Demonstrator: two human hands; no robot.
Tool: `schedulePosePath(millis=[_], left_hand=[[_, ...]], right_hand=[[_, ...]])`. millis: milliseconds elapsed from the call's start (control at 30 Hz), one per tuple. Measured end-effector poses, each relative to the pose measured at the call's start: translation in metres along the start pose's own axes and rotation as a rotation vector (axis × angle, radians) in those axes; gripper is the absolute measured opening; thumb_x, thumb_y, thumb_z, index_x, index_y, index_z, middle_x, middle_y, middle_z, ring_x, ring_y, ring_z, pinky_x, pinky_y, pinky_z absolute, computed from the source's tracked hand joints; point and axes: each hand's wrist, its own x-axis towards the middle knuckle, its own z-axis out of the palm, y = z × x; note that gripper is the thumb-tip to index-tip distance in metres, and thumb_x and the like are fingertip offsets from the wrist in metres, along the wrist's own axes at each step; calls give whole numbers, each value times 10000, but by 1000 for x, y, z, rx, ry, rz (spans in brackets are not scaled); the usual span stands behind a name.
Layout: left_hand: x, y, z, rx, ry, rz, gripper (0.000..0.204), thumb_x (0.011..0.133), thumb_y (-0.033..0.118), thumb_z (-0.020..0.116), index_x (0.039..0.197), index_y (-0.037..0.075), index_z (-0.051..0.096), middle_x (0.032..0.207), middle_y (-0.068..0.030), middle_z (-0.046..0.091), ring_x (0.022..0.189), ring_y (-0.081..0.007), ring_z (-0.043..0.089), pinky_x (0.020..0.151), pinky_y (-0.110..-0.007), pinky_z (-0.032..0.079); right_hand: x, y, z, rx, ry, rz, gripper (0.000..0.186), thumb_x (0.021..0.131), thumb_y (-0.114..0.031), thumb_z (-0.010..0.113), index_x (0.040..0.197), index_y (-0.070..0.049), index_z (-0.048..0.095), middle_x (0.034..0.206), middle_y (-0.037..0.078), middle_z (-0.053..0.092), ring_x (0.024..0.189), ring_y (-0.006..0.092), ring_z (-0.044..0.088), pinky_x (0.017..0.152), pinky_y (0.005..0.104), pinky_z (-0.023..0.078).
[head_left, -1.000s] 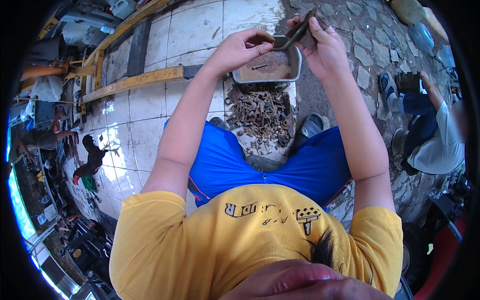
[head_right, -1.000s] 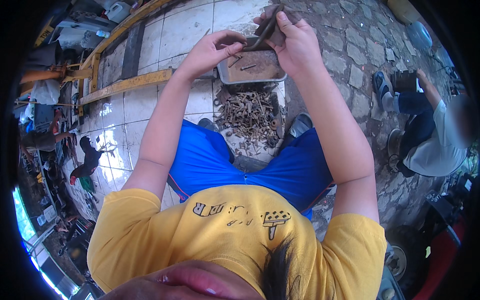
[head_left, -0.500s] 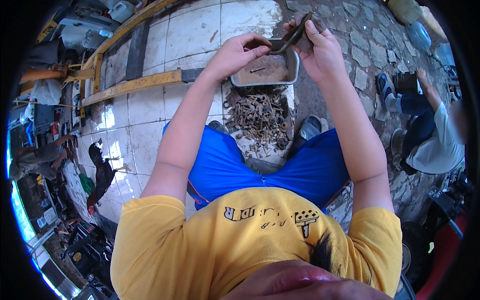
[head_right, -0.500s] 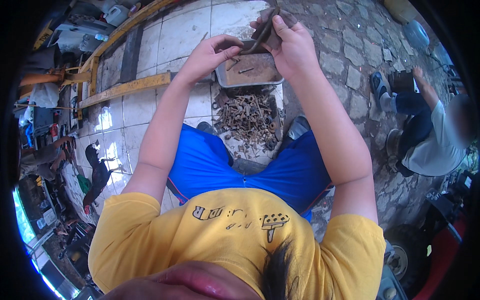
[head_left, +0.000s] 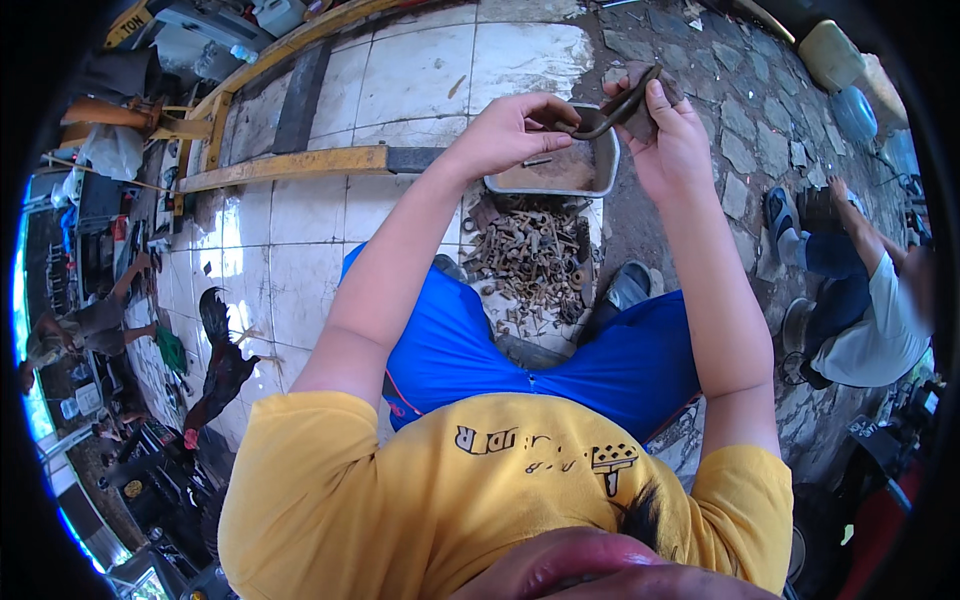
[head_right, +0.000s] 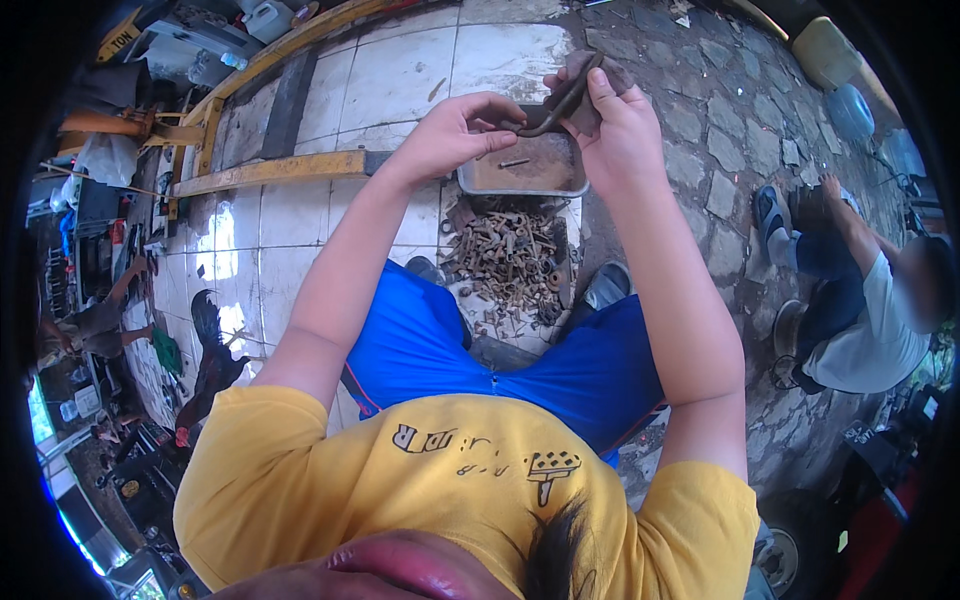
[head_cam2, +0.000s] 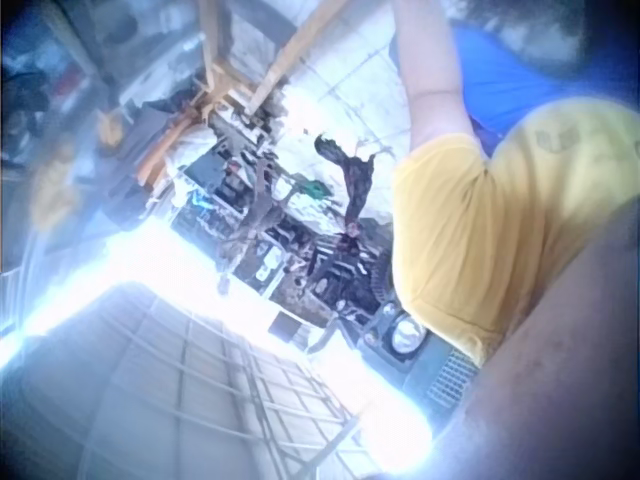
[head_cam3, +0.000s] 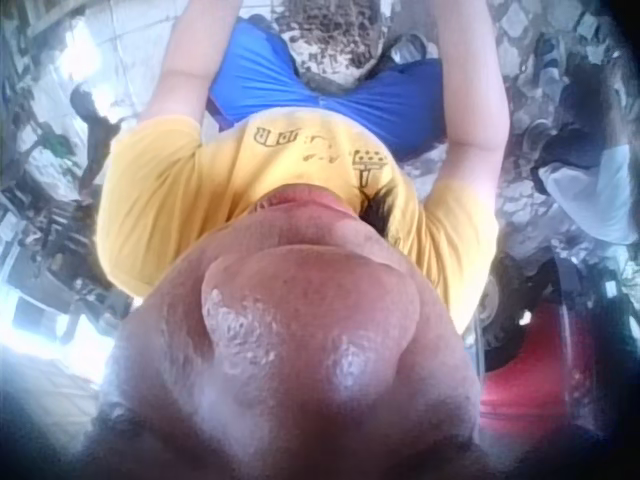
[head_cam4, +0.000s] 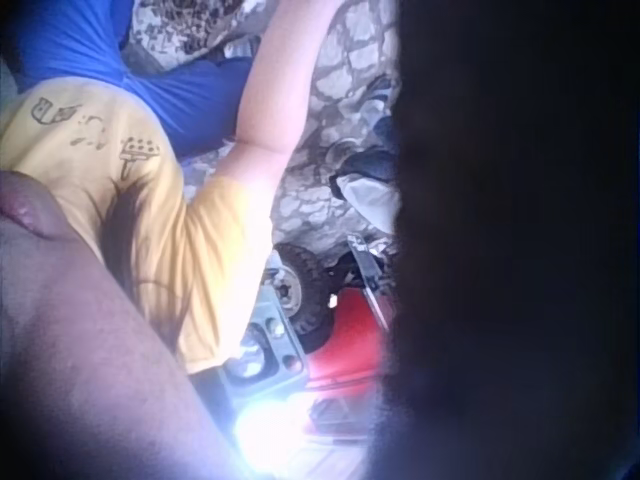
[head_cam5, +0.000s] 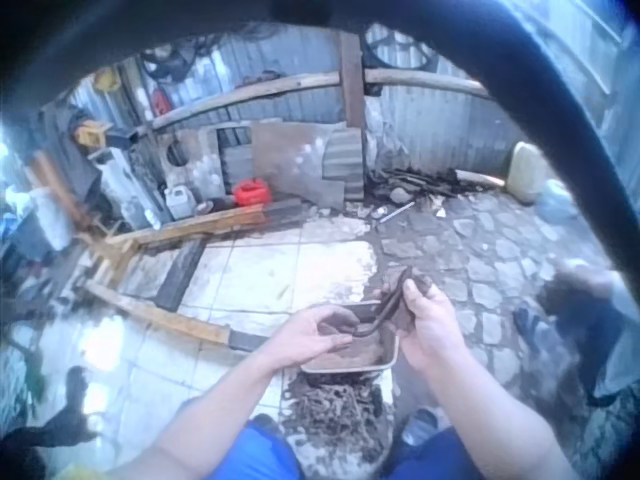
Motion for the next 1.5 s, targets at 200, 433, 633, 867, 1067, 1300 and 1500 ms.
schedulePosePath(millis=[200,433,633,867,1067,1300,1500], left_hand=[[1,-6,-5,176,12,165,314,983,233,775,1235,51,732,1066,-61,776,963,-136,720,875,-315,573],[7,1,2,80,-50,-52,299,993,208,758,1233,31,728,1080,-78,777,980,-145,719,893,-311,568],[-6,10,0,133,-44,101,336,951,223,804,1213,26,729,1134,-59,756,1073,-149,673,945,-322,539],[-5,6,23,252,-19,111,307,989,251,744,1156,-5,741,1059,-131,771,1000,-236,734,898,-360,561],[-1,7,21,463,58,88,381,1072,336,602,970,-17,700,910,-186,701,860,-345,681,771,-420,517],[-1,7,10,615,138,83,438,1073,377,584,910,-21,669,864,-202,660,844,-404,639,765,-450,501],[2,-6,13,657,122,137,424,1086,349,549,902,-24,636,874,-220,660,877,-441,626,787,-493,494]], right_hand=[[1,2,-2,-1,-4,1,246,1112,-208,553,1241,-22,652,1197,142,737,1159,298,717,985,461,591],[7,6,-6,-6,-15,19,244,1113,-194,547,1258,-25,646,1202,145,732,1155,294,719,957,435,604],[-2,-1,-2,-31,-7,20,228,1130,-163,496,1191,-13,657,1146,149,738,1095,272,732,927,439,605],[5,18,-2,-58,-73,27,227,1125,-204,513,1146,-50,678,1109,119,751,1042,224,740,907,383,608],[13,15,-7,-70,14,63,241,1122,-179,504,1159,-26,685,1123,118,744,1053,222,736,898,385,613],[27,0,-26,96,186,84,286,1112,-176,489,1287,20,602,1234,159,717,1116,267,735,1003,456,615],[22,22,-7,215,47,254,365,1148,-242,408,1307,31,591,1286,174,695,1201,284,693,1084,451,555]])
